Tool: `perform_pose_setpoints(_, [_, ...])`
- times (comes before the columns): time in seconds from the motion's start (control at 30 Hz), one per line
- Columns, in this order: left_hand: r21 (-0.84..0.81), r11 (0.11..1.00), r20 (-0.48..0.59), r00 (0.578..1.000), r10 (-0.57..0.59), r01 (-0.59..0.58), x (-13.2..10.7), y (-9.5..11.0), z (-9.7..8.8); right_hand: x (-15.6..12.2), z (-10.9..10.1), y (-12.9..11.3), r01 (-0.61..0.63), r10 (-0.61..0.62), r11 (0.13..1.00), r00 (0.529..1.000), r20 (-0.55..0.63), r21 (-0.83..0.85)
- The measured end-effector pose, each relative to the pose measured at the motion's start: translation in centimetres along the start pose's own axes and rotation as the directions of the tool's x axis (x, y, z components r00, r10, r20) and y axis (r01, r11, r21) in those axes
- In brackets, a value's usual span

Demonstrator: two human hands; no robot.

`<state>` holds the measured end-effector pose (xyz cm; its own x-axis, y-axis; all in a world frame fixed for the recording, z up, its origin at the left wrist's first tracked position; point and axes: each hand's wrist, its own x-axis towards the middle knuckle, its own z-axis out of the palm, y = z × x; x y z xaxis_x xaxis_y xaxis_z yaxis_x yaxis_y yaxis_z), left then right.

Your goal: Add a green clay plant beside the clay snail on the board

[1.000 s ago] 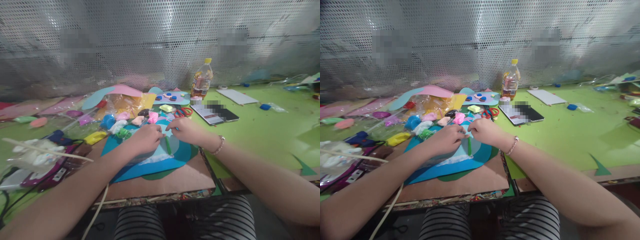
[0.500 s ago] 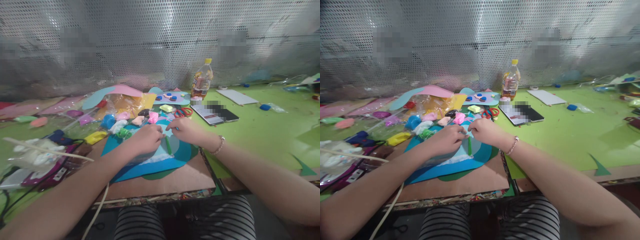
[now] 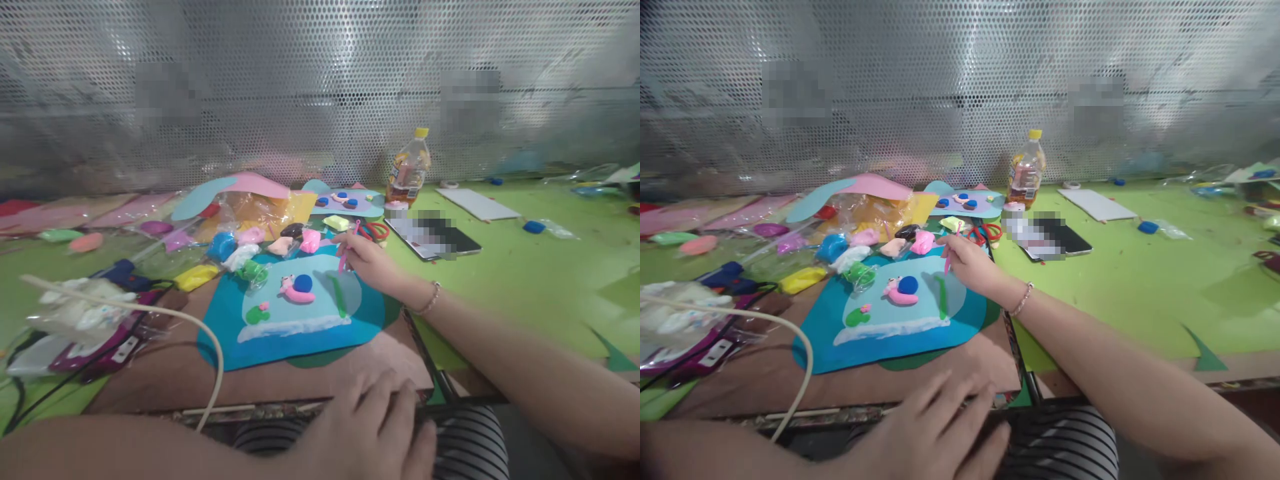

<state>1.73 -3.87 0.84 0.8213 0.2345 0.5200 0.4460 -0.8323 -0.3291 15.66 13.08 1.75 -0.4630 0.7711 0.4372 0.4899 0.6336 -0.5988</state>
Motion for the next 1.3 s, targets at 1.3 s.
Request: perform_pose_setpoints(1.3, [0.0, 0.995, -0.065, 0.993, -0.1, 0.1, -3.2, 0.2, 4.2, -0.3, 0.2, -0.5, 0.179, -0.179, 0.98, 0.984, 0.011, -0.089])
